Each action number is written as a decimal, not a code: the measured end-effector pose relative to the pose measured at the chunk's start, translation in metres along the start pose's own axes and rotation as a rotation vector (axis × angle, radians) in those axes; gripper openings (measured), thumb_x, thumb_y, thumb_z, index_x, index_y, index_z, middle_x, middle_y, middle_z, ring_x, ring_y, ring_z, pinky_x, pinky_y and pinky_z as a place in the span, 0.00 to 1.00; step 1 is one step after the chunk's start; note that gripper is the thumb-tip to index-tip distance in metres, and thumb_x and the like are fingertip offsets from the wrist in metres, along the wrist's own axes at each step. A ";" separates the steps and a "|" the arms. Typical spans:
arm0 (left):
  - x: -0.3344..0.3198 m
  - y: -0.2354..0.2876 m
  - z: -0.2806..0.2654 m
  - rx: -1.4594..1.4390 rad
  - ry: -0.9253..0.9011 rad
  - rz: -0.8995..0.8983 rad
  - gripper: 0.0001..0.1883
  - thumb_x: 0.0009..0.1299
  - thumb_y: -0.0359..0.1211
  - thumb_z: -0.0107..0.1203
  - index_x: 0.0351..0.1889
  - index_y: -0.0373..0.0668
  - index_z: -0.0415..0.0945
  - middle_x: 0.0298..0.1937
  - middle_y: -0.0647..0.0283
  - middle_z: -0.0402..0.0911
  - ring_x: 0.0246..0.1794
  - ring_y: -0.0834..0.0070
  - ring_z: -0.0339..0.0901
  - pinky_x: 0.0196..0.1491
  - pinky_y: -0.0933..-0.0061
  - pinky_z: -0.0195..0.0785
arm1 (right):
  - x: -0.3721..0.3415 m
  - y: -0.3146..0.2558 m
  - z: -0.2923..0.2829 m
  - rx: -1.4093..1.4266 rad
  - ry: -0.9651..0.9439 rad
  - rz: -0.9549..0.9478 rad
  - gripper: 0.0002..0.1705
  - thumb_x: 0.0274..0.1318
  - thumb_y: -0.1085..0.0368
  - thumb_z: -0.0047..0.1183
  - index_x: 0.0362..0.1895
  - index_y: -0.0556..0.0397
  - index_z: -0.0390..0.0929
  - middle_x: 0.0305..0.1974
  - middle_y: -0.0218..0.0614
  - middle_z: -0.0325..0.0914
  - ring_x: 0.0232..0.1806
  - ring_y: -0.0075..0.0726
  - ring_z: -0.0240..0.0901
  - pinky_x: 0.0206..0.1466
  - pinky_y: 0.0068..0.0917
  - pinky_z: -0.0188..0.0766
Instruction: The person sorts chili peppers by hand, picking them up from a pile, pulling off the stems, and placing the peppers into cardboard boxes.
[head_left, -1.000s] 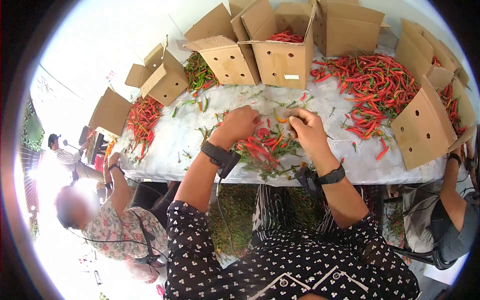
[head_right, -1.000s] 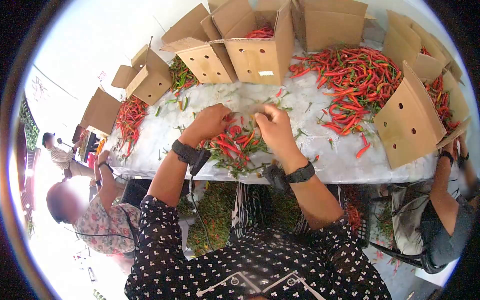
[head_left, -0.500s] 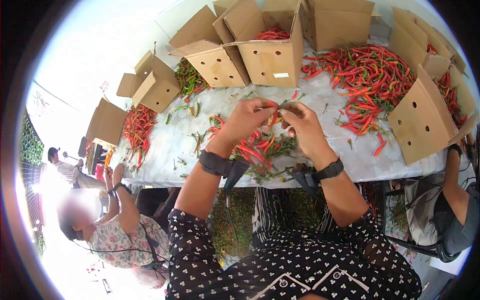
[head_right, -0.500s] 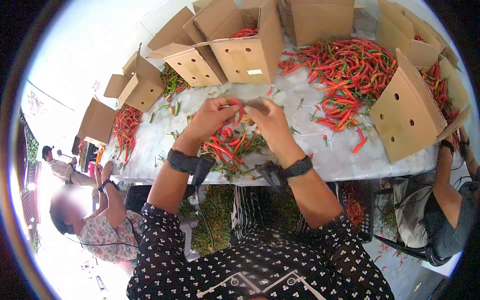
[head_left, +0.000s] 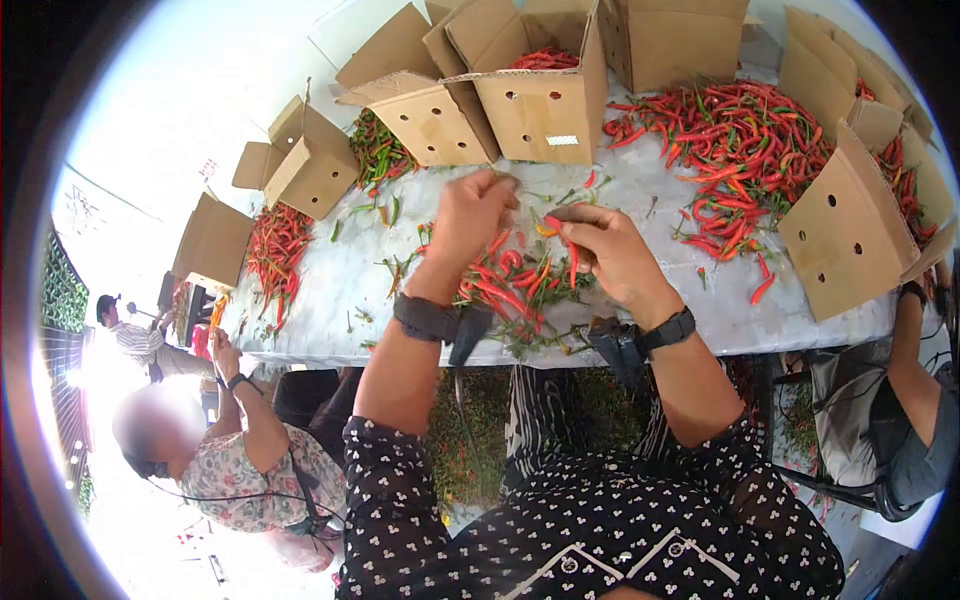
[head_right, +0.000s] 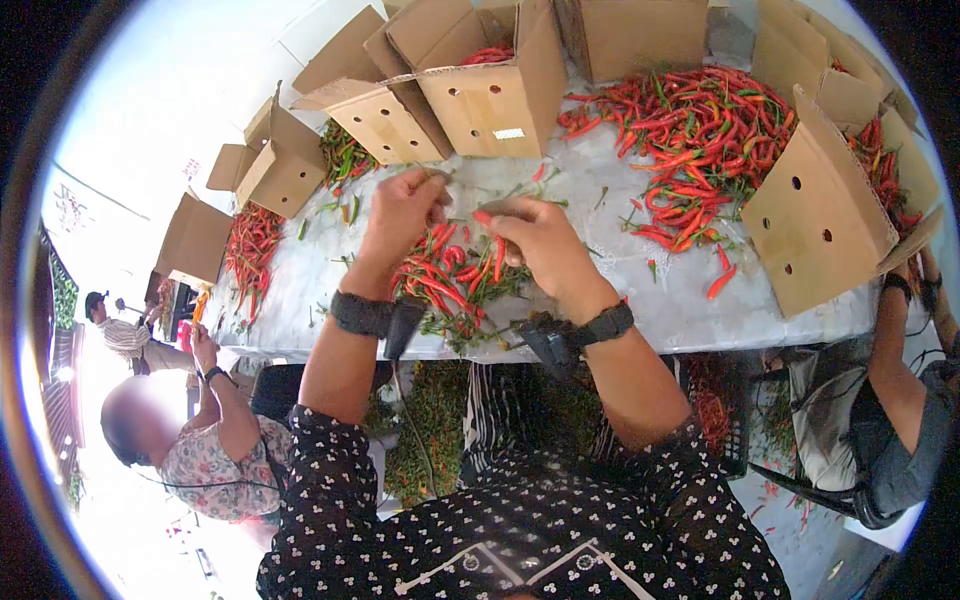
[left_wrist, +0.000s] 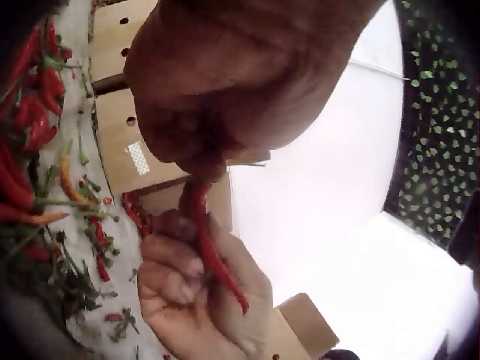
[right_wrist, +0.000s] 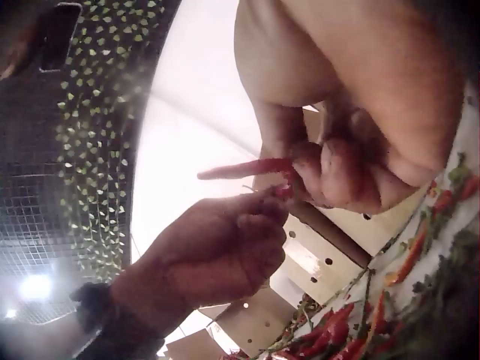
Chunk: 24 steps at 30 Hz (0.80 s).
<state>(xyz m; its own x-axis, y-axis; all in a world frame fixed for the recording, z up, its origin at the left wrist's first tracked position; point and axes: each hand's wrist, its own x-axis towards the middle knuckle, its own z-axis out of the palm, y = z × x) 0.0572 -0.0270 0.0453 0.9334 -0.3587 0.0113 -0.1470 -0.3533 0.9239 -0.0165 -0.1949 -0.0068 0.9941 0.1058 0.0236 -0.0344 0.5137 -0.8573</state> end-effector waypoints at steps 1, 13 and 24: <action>0.007 -0.008 -0.009 0.315 0.131 0.201 0.12 0.63 0.33 0.50 0.40 0.35 0.74 0.24 0.62 0.76 0.22 0.77 0.72 0.29 0.78 0.66 | 0.001 0.000 -0.004 0.070 -0.033 0.017 0.12 0.53 0.68 0.47 0.42 0.58 0.72 0.25 0.27 0.70 0.21 0.18 0.62 0.22 0.16 0.55; -0.010 -0.049 -0.007 0.945 -0.288 0.554 0.08 0.54 0.30 0.50 0.33 0.43 0.75 0.33 0.53 0.72 0.36 0.54 0.71 0.39 0.58 0.65 | 0.010 0.011 -0.014 0.258 0.026 0.086 0.07 0.53 0.64 0.49 0.34 0.52 0.71 0.23 0.27 0.69 0.20 0.21 0.65 0.17 0.17 0.55; -0.005 -0.022 -0.017 0.488 -0.145 0.187 0.07 0.59 0.30 0.54 0.33 0.38 0.70 0.28 0.61 0.74 0.29 0.73 0.72 0.33 0.72 0.65 | 0.008 0.015 -0.008 0.097 0.076 0.089 0.06 0.49 0.68 0.53 0.32 0.54 0.71 0.21 0.22 0.64 0.17 0.15 0.56 0.16 0.15 0.49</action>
<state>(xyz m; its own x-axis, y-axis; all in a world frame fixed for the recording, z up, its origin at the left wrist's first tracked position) 0.0617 -0.0026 0.0310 0.8270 -0.5573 0.0743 -0.4738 -0.6197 0.6256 -0.0083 -0.1933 -0.0231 0.9914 0.0924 -0.0926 -0.1293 0.5855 -0.8003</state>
